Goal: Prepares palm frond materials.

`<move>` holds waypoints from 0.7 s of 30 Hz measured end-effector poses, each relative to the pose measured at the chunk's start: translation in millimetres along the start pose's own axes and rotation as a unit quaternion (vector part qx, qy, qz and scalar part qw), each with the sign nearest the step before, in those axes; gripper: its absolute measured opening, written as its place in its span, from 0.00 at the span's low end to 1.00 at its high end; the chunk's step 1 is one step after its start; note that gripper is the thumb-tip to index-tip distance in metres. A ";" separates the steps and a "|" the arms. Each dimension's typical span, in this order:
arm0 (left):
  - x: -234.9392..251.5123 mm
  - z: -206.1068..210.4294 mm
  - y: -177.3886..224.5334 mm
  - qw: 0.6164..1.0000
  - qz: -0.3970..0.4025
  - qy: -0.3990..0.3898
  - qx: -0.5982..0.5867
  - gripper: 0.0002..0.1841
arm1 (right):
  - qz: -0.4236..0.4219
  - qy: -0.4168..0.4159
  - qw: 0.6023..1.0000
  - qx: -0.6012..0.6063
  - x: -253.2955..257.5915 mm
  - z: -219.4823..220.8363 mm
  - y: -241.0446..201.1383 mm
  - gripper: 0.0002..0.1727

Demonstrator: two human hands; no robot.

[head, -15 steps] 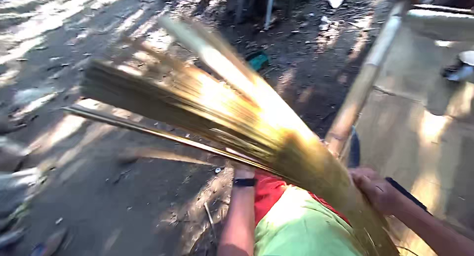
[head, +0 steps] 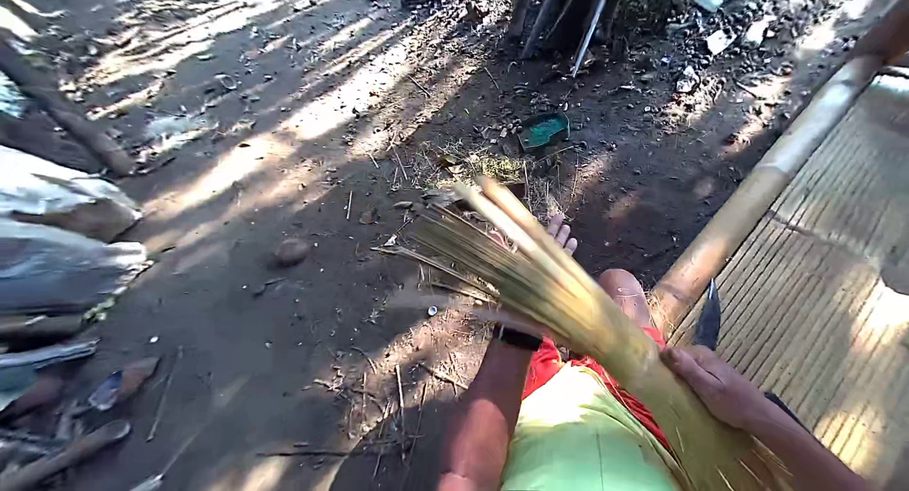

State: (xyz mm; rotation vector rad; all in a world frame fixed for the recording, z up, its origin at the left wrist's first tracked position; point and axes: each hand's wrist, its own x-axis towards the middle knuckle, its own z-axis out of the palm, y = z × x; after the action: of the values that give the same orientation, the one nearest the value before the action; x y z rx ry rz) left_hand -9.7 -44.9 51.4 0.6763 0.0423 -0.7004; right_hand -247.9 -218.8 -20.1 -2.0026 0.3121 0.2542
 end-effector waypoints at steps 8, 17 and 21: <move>-5.1 -35.6 -94.2 0.943 -0.087 -0.320 0.037 0.53 | 0.006 -0.209 0.856 0.473 21.1 -11.8 -6.3 0.42; -26.5 49.1 -63.7 0.923 -0.054 -0.365 0.110 0.27 | -0.041 -0.141 0.927 0.344 9.3 -64.8 -114.5 0.36; -9.2 51.6 -54.1 0.959 0.058 -0.263 0.093 0.24 | -0.006 0.048 0.982 0.181 -3.3 -67.9 -51.3 0.42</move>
State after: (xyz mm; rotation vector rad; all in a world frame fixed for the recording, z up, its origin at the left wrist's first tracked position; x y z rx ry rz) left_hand -59.1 -100.3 64.1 0.6470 -0.5550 -0.7569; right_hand -231.3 -258.1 53.6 -1.6585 0.3787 0.0841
